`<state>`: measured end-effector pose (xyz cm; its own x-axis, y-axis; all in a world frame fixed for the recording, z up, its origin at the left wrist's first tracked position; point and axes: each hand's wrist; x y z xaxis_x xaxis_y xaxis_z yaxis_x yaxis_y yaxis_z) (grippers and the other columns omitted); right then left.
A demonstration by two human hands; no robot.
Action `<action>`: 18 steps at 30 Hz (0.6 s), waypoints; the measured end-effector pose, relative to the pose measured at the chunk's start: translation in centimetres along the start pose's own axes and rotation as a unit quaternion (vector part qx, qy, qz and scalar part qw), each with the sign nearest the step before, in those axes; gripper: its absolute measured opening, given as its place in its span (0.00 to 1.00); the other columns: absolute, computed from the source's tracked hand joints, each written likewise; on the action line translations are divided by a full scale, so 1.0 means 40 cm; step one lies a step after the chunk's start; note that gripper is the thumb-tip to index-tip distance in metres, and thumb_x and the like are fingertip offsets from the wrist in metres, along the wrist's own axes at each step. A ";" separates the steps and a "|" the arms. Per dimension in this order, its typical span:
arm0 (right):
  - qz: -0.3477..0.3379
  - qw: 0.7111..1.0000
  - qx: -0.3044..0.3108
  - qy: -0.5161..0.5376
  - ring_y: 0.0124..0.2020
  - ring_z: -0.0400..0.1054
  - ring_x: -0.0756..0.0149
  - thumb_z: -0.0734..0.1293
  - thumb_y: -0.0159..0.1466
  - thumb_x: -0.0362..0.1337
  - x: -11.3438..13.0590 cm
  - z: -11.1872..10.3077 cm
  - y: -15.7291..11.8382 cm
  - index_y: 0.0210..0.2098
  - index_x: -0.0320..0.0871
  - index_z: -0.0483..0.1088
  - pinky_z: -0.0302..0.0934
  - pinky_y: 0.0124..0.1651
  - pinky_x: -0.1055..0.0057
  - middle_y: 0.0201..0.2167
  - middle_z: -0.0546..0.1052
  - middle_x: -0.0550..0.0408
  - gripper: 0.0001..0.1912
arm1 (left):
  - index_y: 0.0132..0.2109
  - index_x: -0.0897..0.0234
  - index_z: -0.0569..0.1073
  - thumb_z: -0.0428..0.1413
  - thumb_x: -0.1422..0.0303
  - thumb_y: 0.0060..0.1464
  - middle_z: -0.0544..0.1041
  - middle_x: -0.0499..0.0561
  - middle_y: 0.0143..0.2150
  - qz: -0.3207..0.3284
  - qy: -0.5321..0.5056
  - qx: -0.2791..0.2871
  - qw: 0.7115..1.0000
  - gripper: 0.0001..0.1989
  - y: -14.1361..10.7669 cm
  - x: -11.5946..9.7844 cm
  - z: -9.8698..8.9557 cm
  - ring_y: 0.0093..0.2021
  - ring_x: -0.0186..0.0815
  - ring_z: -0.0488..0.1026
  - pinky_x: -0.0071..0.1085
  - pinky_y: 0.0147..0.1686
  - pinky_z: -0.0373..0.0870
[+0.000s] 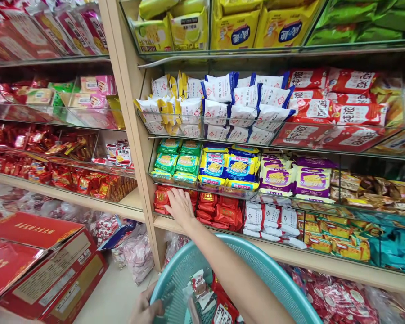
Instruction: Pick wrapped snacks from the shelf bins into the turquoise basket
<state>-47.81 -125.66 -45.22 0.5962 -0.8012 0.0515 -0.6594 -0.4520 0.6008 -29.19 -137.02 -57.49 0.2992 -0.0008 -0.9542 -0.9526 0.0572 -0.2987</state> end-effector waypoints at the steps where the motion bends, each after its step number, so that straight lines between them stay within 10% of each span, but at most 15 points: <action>1: 0.031 0.999 -0.009 0.009 0.48 0.60 0.55 0.65 0.61 0.42 -0.006 0.003 -0.008 0.51 0.41 0.63 0.57 0.46 0.59 0.49 0.69 0.45 0.20 | 0.32 0.66 0.73 0.47 0.75 0.29 0.59 0.43 0.20 0.001 0.000 -0.001 1.000 0.18 0.000 0.004 -0.002 0.23 0.29 0.55 0.26 0.24 0.52; 11: 0.244 0.946 -0.091 0.193 0.36 0.66 0.62 0.63 0.61 0.40 -0.032 0.054 -0.023 0.34 0.43 0.64 0.61 0.39 0.66 0.36 0.70 0.52 0.06 | 0.35 0.66 0.73 0.48 0.74 0.30 0.61 0.43 0.19 0.006 -0.029 0.027 0.999 0.19 0.029 0.035 -0.023 0.22 0.29 0.56 0.26 0.23 0.52; 18: 0.073 0.996 -0.039 0.013 0.41 0.63 0.59 0.58 0.65 0.38 0.030 0.028 -0.015 0.39 0.43 0.66 0.58 0.42 0.63 0.40 0.71 0.50 0.08 | 0.36 0.65 0.73 0.49 0.73 0.30 0.61 0.44 0.20 0.014 -0.038 0.022 0.999 0.21 0.048 0.078 -0.048 0.23 0.30 0.57 0.27 0.24 0.53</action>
<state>-47.23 -126.79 -46.42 0.5080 -0.8459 0.1628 -0.7028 -0.2977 0.6462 -30.18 -138.83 -61.09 0.2780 0.0769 -0.9575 -0.9576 0.1008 -0.2699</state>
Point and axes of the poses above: each hand's wrist, its own y-axis towards the middle knuckle, its own z-axis out of the palm, x = y × z
